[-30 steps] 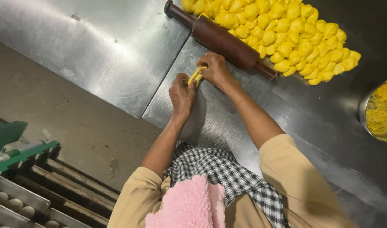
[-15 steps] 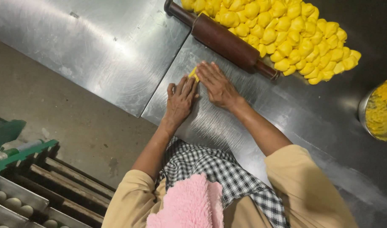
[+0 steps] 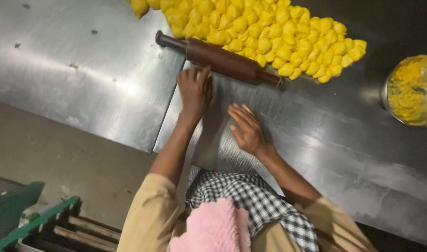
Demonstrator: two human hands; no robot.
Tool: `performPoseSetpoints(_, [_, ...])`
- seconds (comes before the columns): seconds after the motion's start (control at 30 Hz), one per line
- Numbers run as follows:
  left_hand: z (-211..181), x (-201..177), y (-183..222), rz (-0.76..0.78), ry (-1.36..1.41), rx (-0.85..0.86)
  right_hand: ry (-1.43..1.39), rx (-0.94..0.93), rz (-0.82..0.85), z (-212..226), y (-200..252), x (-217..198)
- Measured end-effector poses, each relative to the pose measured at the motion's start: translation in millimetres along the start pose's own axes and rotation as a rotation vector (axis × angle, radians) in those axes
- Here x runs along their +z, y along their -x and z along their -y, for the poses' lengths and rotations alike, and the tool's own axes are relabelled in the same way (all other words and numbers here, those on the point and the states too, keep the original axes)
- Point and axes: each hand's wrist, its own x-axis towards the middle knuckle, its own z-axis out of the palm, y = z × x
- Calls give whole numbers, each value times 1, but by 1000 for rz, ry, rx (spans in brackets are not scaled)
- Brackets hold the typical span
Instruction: The person shapes and rolls out dough for bread or pastries on a metal workbench.
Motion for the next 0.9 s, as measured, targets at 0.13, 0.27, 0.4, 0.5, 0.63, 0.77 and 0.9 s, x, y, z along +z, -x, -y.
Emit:
performPoseSetpoints(0.13, [-13,44,-65,131,5,234,5,351,-254,-13,91,-26])
performPoseSetpoints(0.27, [-66,62,-82,444,-153,506,42,573,-466,-74,187,-65])
performPoseSetpoints(0.4, [-70,105,-69,624,-451,419,-221,743,-914,-97,229,-94])
performPoseSetpoints(0.5, [-54,99,-48,509,-461,493,-399,763,-1029,-114,243,-105])
performPoseSetpoints(0.63, [-9,52,-37,404,-357,468,-525,759,-1033,-126,238,-90])
performPoseSetpoints(0.77, [86,1,-49,426,-419,378,-551,781,-970,-117,200,-77])
performPoseSetpoints(0.9, [169,-38,-58,397,-530,326,-433,798,-806,-92,171,-69])
